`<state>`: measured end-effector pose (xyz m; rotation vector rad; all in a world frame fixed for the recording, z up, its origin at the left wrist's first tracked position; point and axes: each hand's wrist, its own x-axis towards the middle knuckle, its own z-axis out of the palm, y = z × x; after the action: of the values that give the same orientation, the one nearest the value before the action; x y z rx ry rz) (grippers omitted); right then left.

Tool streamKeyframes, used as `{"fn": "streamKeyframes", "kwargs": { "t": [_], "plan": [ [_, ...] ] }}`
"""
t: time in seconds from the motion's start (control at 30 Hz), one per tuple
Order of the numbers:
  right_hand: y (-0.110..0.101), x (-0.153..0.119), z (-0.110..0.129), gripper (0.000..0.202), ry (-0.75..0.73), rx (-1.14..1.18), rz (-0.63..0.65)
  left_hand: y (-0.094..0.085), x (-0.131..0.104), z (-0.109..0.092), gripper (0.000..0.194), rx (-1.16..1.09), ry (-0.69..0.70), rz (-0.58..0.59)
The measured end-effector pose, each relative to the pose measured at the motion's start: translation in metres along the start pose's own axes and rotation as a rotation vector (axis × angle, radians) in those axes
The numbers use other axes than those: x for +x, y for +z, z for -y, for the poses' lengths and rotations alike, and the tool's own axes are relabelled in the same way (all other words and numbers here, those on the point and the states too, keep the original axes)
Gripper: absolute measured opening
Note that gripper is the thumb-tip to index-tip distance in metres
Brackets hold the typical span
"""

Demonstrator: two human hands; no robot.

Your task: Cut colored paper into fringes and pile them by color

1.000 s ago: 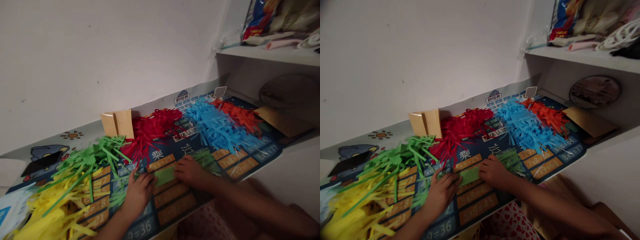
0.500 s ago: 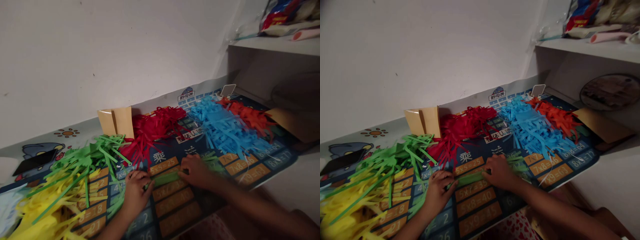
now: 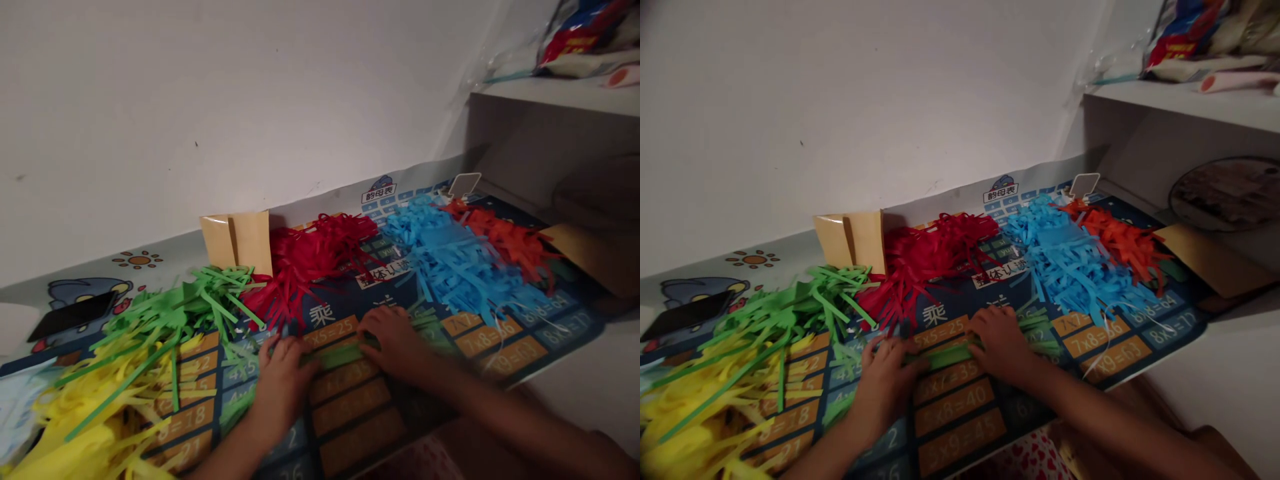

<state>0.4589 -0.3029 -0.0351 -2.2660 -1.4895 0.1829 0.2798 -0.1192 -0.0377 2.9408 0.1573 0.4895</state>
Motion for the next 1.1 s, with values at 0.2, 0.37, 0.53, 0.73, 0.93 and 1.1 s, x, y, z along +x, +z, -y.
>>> {"fn": "streamKeyframes", "kwargs": {
  "t": [0.2, 0.37, 0.53, 0.73, 0.93, 1.1],
  "plan": [
    [0.006, -0.011, -0.003, 0.007, -0.516, -0.273, -0.026, 0.000, 0.001, -0.015, 0.009, 0.145, 0.168, 0.016],
    [0.000, 0.005, 0.009, 0.011, -0.404, -0.313, -0.026, 0.004, 0.010, -0.018, 0.003, 0.093, 0.097, 0.020],
    [0.008, 0.007, 0.019, 0.010, -0.442, -0.319, -0.054, 0.002, 0.010, -0.014, 0.013, 0.082, 0.104, -0.016],
    [0.019, -0.007, -0.028, 0.009, -0.269, -0.026, -0.100, -0.002, -0.006, 0.007, 0.018, -0.124, 0.037, -0.023],
    [0.004, 0.000, -0.029, 0.007, -0.041, 0.150, 0.013, 0.003, -0.002, 0.010, 0.018, -0.174, -0.114, 0.062],
    [0.003, 0.004, -0.021, 0.009, 0.017, 0.116, 0.028, 0.005, 0.004, 0.010, 0.019, -0.156, -0.129, 0.109]
  ]
}}
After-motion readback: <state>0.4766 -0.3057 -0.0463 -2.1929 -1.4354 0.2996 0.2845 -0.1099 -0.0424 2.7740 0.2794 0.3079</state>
